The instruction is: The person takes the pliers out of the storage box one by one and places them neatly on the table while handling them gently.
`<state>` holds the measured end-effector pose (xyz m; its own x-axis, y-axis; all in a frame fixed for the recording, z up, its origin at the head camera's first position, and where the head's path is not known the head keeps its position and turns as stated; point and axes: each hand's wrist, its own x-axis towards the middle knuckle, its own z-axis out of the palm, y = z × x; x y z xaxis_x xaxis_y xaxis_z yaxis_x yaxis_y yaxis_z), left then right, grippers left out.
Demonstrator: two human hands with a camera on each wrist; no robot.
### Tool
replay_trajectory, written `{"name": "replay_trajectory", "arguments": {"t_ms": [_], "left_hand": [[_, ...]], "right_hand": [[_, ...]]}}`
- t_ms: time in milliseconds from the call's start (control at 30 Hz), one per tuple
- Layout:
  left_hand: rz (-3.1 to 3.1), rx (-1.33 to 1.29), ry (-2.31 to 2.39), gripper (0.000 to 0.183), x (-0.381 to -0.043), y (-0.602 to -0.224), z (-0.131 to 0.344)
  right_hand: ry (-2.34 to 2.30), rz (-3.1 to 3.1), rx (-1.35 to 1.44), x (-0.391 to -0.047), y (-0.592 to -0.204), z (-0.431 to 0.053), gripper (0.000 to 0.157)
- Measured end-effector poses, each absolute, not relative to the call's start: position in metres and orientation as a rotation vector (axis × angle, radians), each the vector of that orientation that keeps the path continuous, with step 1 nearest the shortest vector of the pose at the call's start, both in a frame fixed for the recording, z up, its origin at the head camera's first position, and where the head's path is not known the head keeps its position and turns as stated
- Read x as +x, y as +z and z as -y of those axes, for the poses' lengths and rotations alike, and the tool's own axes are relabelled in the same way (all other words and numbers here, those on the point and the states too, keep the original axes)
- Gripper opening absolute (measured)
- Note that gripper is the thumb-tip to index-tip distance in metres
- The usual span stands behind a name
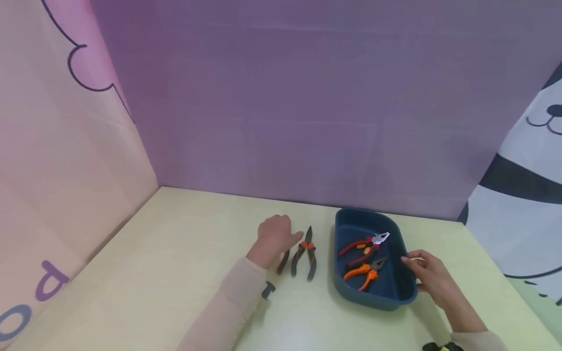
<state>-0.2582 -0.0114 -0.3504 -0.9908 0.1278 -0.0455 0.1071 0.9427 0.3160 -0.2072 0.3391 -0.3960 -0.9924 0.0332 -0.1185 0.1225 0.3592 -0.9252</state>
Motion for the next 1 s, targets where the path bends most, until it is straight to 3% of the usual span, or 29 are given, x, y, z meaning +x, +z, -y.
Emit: {"name": "replay_trajectory", "arguments": {"t_ms": [200, 600, 1000], "left_hand": [[-3.086, 0.300, 0.487, 0.040, -0.252, -0.345, 0.001], [-3.108, 0.501, 0.496, 0.036, -0.244, -0.338, -0.019], [-3.050, 0.526, 0.394, 0.045, -0.241, -0.329, -0.036]], "right_hand": [[-1.707, -2.529, 0.146, -0.207, -0.396, -0.338, 0.016], [-1.717, -2.523, 0.168, -0.206, -0.394, -0.340, 0.015], [-1.757, -2.501, 0.161, -0.206, -0.396, -0.340, 0.010]]}}
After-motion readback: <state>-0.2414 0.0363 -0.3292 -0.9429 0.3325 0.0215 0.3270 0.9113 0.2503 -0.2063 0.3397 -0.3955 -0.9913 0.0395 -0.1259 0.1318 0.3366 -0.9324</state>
